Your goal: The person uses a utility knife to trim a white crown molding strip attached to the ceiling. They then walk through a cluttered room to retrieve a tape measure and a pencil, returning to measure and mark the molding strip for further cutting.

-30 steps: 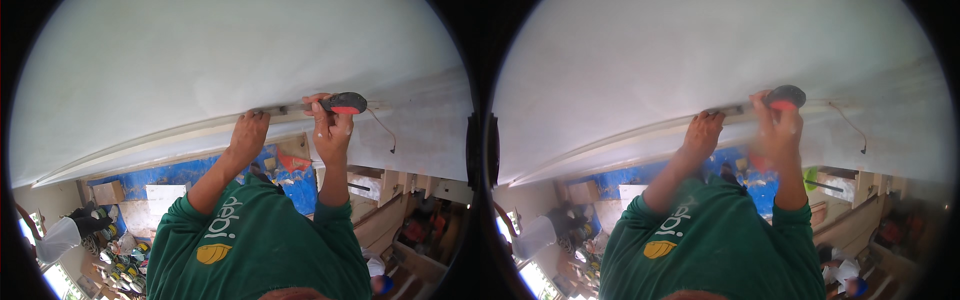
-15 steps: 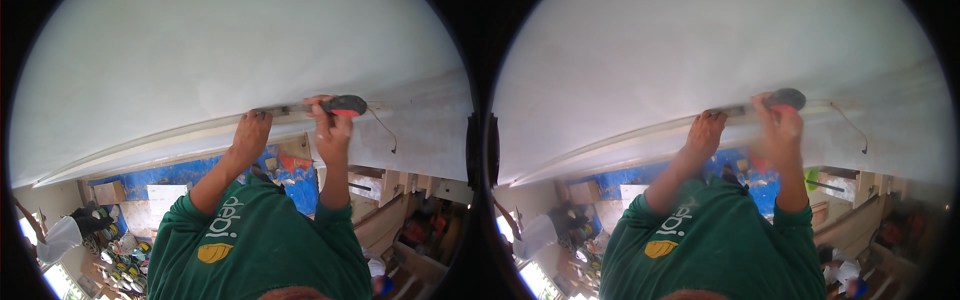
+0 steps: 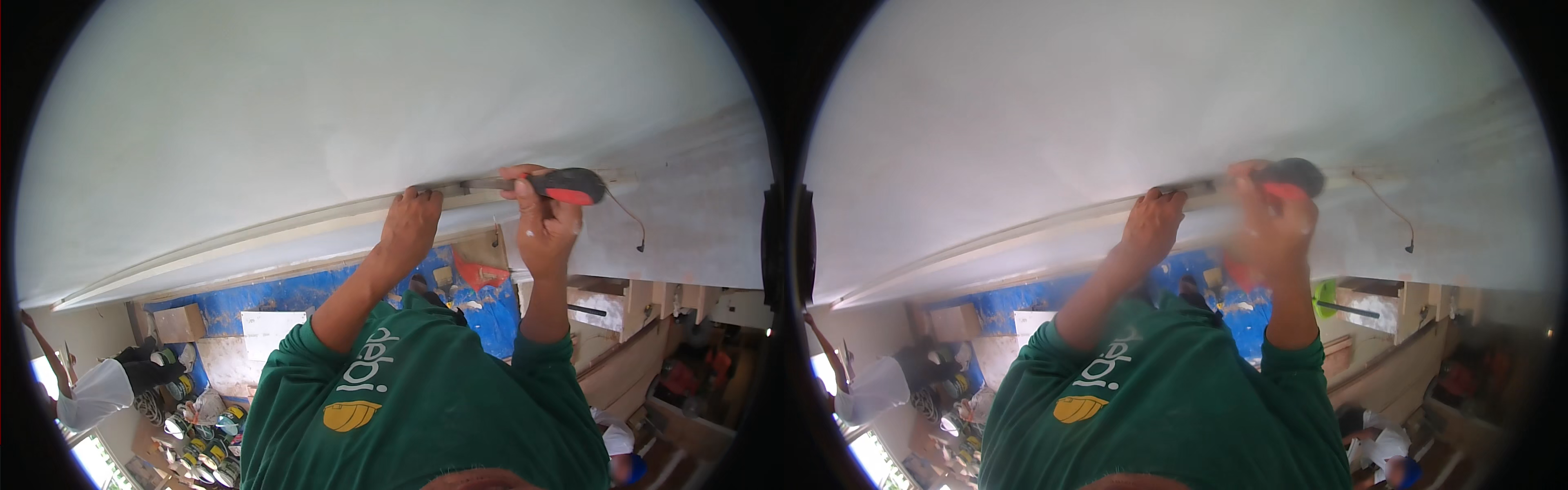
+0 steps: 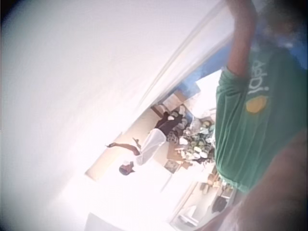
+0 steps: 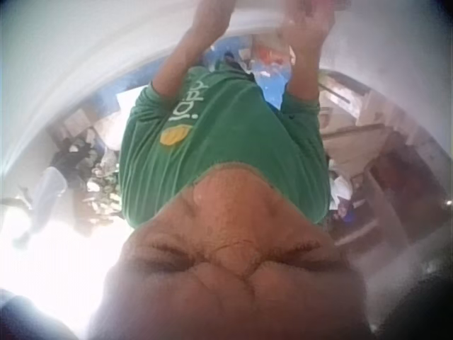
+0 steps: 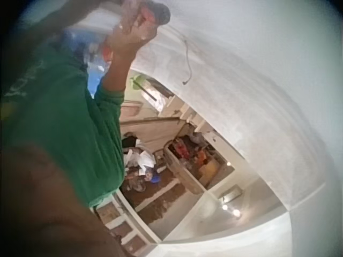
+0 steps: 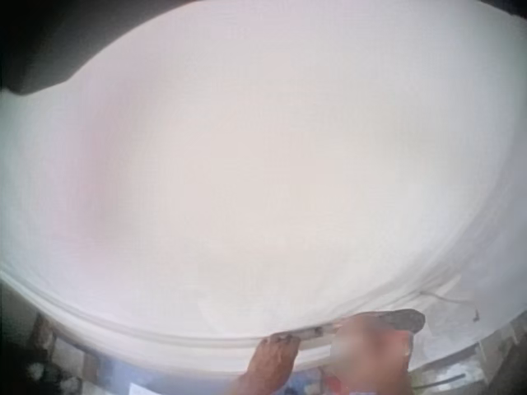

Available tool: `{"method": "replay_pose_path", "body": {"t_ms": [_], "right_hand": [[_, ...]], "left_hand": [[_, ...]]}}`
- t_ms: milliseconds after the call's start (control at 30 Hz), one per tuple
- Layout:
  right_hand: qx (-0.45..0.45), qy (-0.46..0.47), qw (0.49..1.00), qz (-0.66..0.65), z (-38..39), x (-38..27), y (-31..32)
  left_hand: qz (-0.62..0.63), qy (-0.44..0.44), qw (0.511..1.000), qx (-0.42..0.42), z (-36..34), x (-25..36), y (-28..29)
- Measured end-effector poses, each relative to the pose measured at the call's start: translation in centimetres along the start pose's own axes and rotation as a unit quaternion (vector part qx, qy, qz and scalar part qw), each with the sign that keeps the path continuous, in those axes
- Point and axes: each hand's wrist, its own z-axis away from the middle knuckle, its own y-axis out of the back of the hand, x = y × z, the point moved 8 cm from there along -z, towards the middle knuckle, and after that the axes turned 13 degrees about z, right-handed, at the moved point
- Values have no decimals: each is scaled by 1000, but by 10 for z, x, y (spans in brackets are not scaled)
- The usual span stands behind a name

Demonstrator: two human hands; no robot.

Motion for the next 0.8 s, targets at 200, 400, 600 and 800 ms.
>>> {"method": "replay_pose_path", "body": {"t_ms": [200, 400, 600, 800], "right_hand": [[23, -131, 977, -169, 9, 30, -13], [36, -112, 982, -145, 6, 21, 1], [7, -86, 993, -77, 8, 10, -7], [-20, 0, 998, 52, 14, 10, -15]], "left_hand": [[-11, 2, 1000, -6, -3, -1, -3], [-7, 1, 1000, -8, 0, 2, -1], [-7, 4, 1000, -3, 2, 0, 0], [-20, 10, 999, -33, -1, 4, -5]]}}
